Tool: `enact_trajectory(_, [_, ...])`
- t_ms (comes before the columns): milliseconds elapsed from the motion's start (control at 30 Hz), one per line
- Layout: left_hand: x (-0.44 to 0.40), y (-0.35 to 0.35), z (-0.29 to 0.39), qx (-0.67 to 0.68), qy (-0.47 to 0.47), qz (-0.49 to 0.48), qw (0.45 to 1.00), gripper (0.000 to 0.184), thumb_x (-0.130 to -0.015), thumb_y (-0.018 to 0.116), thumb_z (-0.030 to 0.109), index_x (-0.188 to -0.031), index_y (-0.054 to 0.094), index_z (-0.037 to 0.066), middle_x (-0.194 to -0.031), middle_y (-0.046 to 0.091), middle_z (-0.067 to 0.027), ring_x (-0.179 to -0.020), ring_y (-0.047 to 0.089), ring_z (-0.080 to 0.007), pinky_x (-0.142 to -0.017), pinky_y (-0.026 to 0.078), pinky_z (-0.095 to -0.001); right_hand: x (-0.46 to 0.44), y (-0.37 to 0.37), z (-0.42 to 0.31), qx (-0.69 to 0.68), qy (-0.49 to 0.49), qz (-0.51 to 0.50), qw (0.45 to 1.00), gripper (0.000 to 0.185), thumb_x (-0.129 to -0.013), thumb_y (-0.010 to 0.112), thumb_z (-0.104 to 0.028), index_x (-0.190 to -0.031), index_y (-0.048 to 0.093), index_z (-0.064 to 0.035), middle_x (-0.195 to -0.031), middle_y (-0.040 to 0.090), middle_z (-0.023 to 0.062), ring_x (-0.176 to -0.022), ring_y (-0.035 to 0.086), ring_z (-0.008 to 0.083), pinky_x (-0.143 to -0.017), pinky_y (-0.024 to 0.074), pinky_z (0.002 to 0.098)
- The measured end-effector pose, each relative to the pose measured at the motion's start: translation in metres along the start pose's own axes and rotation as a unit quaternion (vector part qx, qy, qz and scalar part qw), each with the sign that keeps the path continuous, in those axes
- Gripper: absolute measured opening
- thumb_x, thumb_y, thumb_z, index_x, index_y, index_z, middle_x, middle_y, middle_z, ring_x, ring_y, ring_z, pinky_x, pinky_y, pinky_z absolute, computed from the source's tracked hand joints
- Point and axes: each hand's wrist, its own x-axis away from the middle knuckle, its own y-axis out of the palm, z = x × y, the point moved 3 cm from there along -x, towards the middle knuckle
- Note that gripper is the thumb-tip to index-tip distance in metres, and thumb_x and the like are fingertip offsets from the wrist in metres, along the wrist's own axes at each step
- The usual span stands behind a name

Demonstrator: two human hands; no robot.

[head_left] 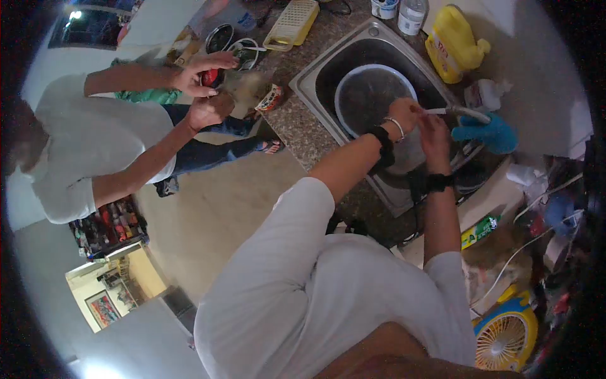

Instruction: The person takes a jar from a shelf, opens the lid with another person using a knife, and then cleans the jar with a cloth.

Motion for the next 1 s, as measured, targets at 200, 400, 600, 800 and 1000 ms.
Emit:
enact_trajectory(200, [0.006, -0.005, 0.029, -0.021, -0.035, -0.066, 0.997, 0.024, -0.074, 0.052, 0.026, -0.082, 0.060, 0.005, -0.070, 0.059, -0.0131, -0.068, 0.058, -0.0274, -0.060, 0.045, -0.0347, 0.053, 0.015, -0.076, 0.449, -0.073, 0.048, 0.889, 0.029, -0.074, 0.054, -0.018, -0.097, 0.053, -0.0010, -0.092, 0.055, 0.0161, -0.090, 0.051, 0.0280, -0.079, 0.0404, 0.0383])
enact_trajectory(400, [0.046, -0.058, 0.010, 0.031, -0.016, -0.036, 0.999, 0.031, -0.075, 0.053, 0.030, -0.088, 0.058, 0.002, -0.078, 0.059, -0.0149, -0.071, 0.057, -0.0261, -0.063, 0.044, -0.0341, 0.092, -0.020, -0.092, 0.731, -0.189, 0.204, 0.623, 0.049, -0.071, 0.058, -0.025, -0.111, 0.043, -0.0019, -0.112, 0.045, 0.0191, -0.105, 0.040, 0.0331, -0.081, 0.0390, 0.0389])
enact_trajectory(600, [0.123, -0.138, -0.039, 0.063, -0.073, 0.040, 0.995, 0.029, -0.072, 0.056, 0.025, -0.087, 0.058, 0.000, -0.072, 0.059, -0.0099, -0.064, 0.056, -0.0165, -0.060, 0.044, -0.0282, 0.071, -0.035, -0.102, 0.719, -0.048, 0.126, 0.682, 0.055, -0.081, 0.038, -0.047, -0.118, 0.038, -0.0072, -0.120, 0.038, 0.0195, -0.111, 0.034, 0.0370, -0.090, 0.0315, 0.0463])
enact_trajectory(800, [0.235, -0.230, -0.082, 0.106, -0.223, 0.141, 0.959, 0.029, -0.075, 0.052, 0.027, -0.087, 0.058, 0.001, -0.071, 0.059, -0.0057, -0.063, 0.054, -0.0125, -0.058, 0.044, -0.0264, 0.040, -0.045, -0.099, 0.774, -0.002, 0.083, 0.628, 0.045, -0.079, 0.041, -0.041, -0.113, 0.043, -0.0106, -0.112, 0.044, 0.0159, -0.105, 0.041, 0.0318, -0.085, 0.0356, 0.0439])
enact_trajectory(1000, [0.373, -0.278, -0.166, 0.293, -0.358, 0.309, 0.831, 0.014, -0.078, 0.048, 0.021, -0.079, 0.056, 0.009, -0.067, 0.056, -0.0009, -0.057, 0.051, -0.0138, -0.048, 0.036, -0.0239, 0.020, -0.085, -0.067, 0.880, 0.026, -0.010, 0.474, 0.033, -0.076, 0.048, -0.030, -0.105, 0.051, -0.0136, -0.098, 0.055, 0.0106, -0.094, 0.051, 0.0257, -0.076, 0.0425, 0.0405])
